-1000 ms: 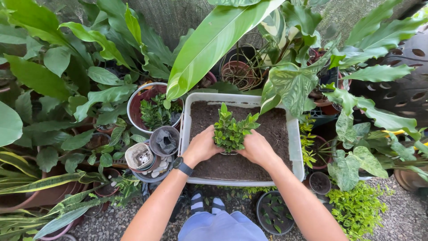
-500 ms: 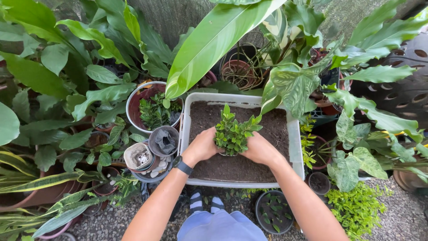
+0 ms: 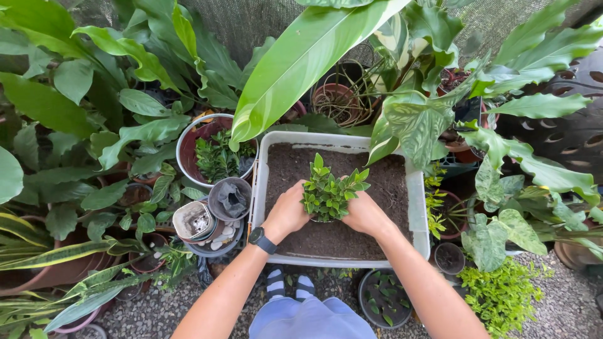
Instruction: Planting a small green plant into a container with soil.
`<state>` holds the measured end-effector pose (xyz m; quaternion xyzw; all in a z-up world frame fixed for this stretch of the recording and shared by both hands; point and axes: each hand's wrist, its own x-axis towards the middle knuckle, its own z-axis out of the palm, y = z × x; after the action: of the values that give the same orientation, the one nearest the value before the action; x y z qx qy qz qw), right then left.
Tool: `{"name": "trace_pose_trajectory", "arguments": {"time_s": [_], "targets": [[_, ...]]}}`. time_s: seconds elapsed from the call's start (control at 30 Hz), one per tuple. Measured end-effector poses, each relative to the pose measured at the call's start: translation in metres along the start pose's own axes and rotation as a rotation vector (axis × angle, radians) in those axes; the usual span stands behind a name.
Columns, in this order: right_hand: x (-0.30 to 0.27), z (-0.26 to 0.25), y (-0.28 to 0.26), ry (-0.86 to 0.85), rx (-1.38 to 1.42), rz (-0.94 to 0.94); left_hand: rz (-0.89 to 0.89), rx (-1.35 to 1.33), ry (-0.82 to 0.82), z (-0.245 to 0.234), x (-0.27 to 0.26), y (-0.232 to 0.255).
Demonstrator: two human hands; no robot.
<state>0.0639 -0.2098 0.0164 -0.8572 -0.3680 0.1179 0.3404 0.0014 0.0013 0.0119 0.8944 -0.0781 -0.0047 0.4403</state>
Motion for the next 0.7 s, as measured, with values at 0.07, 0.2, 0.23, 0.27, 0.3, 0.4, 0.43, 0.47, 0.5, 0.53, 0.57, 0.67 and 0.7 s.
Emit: {"name": "trace_pose_trajectory", "arguments": {"time_s": [0.07, 0.2, 0.23, 0.27, 0.3, 0.4, 0.43, 0.47, 0.5, 0.53, 0.57, 0.67, 0.7], "targets": [[-0.002, 0.004, 0.002, 0.011, -0.024, 0.005, -0.002, 0.004, 0.012, 0.004, 0.0, -0.006], [-0.004, 0.007, 0.003, 0.051, -0.005, 0.075, -0.001, 0.003, 0.05, 0.009, -0.002, -0.009], [-0.003, 0.005, 0.0, 0.054, -0.008, 0.071, 0.003, 0.004, 0.054, 0.009, -0.003, -0.008], [-0.002, 0.004, -0.003, 0.059, -0.003, 0.078, -0.004, -0.004, 0.066, 0.008, -0.003, -0.008], [-0.002, 0.002, -0.006, 0.064, 0.003, 0.084, -0.012, -0.013, 0.079, 0.008, -0.003, -0.007], [-0.002, -0.004, -0.02, 0.059, 0.082, 0.034, 0.047, 0.035, 0.111, 0.001, -0.009, 0.003], [-0.003, -0.005, -0.023, 0.062, 0.082, 0.036, 0.049, 0.034, 0.109, -0.001, -0.011, 0.006], [-0.004, -0.006, -0.025, 0.054, 0.064, 0.077, 0.048, 0.08, 0.122, -0.001, -0.013, 0.01], [-0.005, -0.007, -0.027, 0.047, 0.046, 0.118, 0.048, 0.125, 0.135, -0.002, -0.015, 0.014], [-0.007, -0.006, -0.026, 0.053, 0.046, 0.123, 0.053, 0.125, 0.13, 0.004, -0.017, 0.015], [-0.009, -0.006, -0.026, 0.076, 0.022, 0.091, 0.015, 0.17, 0.151, 0.01, -0.019, 0.015], [-0.016, 0.002, -0.007, 0.083, -0.074, 0.09, -0.037, 0.255, 0.183, 0.019, -0.024, 0.016], [-0.018, 0.004, 0.002, 0.064, -0.144, 0.121, -0.053, 0.292, 0.193, 0.021, -0.025, 0.016]]}}
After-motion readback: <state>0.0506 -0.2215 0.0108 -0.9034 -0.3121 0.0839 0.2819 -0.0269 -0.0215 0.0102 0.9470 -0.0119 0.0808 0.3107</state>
